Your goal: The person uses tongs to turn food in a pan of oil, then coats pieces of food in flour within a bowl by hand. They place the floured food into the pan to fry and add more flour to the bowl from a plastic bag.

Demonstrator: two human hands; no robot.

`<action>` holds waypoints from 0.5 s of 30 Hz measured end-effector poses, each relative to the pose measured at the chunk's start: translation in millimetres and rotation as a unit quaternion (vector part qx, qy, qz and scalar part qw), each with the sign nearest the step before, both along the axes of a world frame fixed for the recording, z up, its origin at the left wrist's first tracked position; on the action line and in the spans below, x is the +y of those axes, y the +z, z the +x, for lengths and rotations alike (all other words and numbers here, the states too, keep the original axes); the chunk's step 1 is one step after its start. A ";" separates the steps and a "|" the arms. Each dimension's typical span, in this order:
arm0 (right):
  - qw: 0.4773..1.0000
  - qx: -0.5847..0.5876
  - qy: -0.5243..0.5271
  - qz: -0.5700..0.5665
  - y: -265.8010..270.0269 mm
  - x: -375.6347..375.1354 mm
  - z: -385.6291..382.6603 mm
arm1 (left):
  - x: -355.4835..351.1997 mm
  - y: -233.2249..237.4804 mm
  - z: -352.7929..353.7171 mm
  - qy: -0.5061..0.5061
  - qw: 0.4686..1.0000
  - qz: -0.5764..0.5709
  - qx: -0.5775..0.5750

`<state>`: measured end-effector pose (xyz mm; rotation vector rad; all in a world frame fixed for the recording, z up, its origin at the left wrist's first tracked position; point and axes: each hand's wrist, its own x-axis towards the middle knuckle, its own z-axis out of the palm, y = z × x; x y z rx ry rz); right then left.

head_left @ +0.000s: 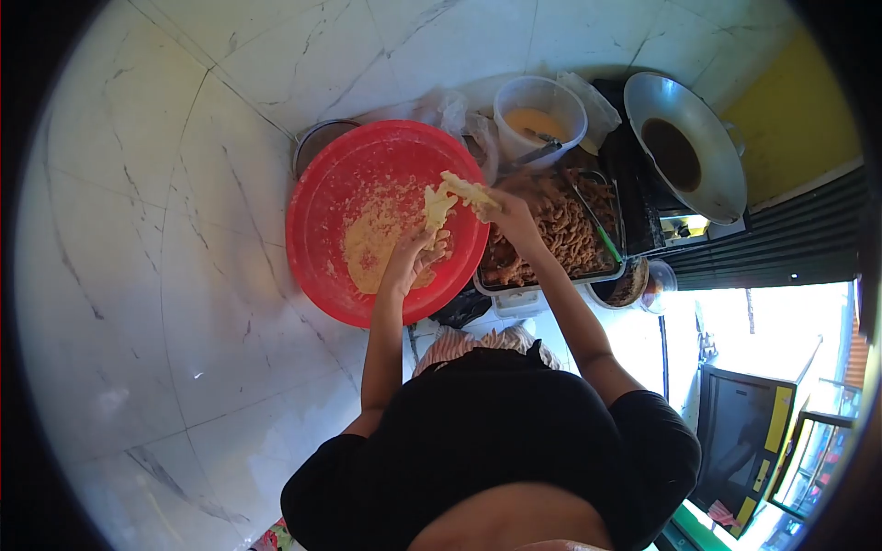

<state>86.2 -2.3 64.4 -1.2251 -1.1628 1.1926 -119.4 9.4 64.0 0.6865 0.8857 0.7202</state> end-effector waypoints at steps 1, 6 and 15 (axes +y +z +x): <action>0.999 0.028 -0.022 -0.002 1.9 -0.1 -0.6 | -0.3 -0.7 -2.5 0.011 1.000 0.003 -0.025; 0.999 0.019 0.023 -0.019 -1.4 0.7 -18.6 | -6.1 -12.3 -24.3 0.071 0.997 0.039 0.001; 0.988 -0.132 0.079 0.005 -39.1 30.8 -66.0 | -18.1 -21.6 -50.0 0.171 0.983 0.051 0.047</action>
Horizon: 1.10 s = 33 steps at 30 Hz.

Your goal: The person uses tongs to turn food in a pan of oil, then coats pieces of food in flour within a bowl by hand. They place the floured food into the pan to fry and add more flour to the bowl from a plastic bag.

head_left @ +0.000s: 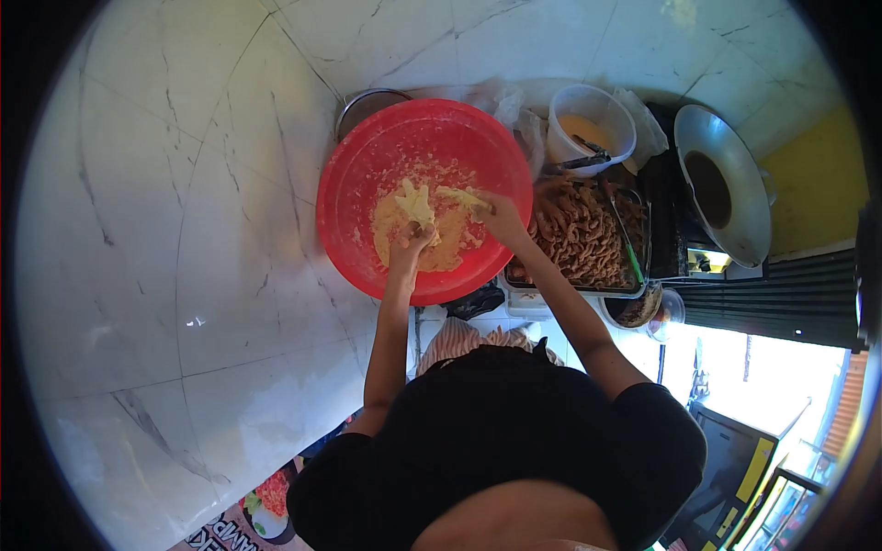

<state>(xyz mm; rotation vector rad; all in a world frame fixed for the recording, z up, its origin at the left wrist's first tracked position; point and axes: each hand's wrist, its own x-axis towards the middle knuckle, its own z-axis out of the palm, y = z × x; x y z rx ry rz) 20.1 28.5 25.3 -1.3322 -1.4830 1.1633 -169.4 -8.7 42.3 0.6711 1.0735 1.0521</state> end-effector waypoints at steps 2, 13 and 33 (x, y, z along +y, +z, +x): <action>0.997 -0.070 -0.007 -0.008 -4.0 4.0 -4.3 | 1.4 -4.4 -2.4 0.014 1.000 0.001 0.026; 0.997 -0.059 0.040 0.005 -32.5 7.5 -26.7 | 15.3 12.5 4.8 0.001 0.990 0.109 0.087; 0.960 -0.045 -0.261 0.092 174.9 -118.5 251.1 | -6.9 -5.2 130.2 -0.195 0.839 0.327 0.389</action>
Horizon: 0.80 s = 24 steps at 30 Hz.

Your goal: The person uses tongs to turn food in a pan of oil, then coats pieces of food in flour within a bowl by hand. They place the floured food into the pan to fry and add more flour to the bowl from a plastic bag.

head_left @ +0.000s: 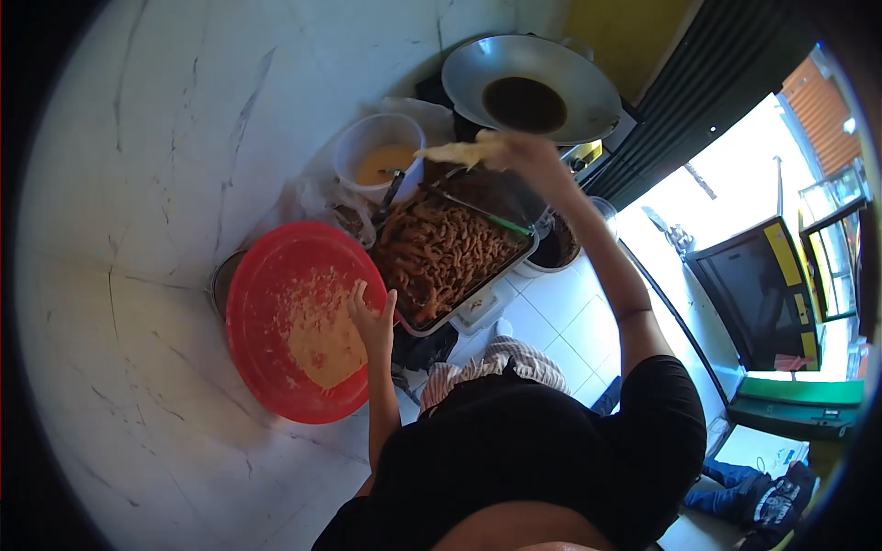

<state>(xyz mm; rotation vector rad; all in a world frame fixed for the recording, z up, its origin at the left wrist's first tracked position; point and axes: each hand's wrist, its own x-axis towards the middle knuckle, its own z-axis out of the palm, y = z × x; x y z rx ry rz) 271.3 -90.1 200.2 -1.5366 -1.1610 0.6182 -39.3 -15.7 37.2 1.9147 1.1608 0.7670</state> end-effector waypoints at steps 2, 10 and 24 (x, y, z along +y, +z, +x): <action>0.999 -0.029 -0.025 0.019 4.8 -12.4 58.0 | 1.8 -21.3 5.5 0.055 0.989 0.103 0.087; 0.942 -0.308 -0.121 -0.058 -15.6 -16.6 186.8 | 8.5 -36.1 31.3 0.149 0.947 0.073 0.275; 0.834 -0.425 0.027 -0.350 -53.6 40.0 213.8 | 7.7 -24.0 40.5 0.179 0.928 0.013 0.328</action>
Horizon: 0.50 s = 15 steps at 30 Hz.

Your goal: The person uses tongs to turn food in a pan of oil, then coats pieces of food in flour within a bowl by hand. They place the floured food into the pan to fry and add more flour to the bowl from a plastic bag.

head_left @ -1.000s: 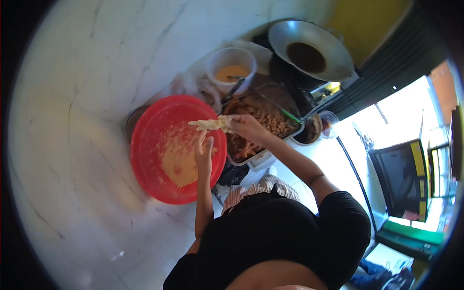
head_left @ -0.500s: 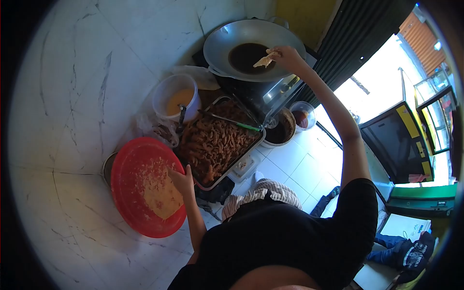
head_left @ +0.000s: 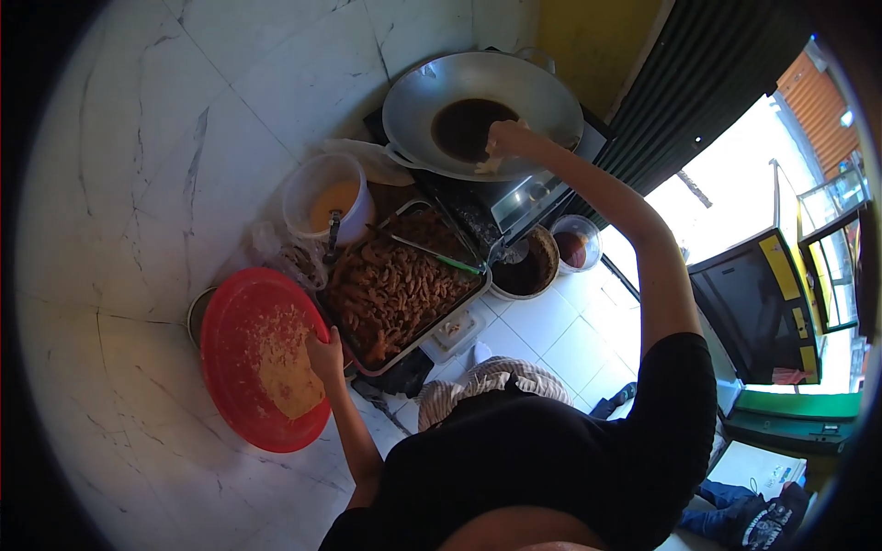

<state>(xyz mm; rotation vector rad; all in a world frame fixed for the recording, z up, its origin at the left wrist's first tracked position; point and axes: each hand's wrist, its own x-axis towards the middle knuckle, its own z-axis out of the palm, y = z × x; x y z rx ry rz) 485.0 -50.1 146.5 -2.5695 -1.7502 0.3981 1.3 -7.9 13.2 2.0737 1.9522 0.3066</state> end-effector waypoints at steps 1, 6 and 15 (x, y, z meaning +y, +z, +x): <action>0.999 -0.028 -0.005 -0.034 -5.5 5.0 0.4 | -0.3 0.6 0.0 0.003 1.000 0.000 -0.001; 0.997 -0.019 -0.002 0.073 -12.3 6.5 1.6 | -0.2 4.5 0.7 0.008 0.999 -0.034 0.013; 0.896 0.276 0.104 0.333 25.0 -56.0 -159.5 | -6.9 11.7 -6.3 -0.012 0.962 0.044 -0.271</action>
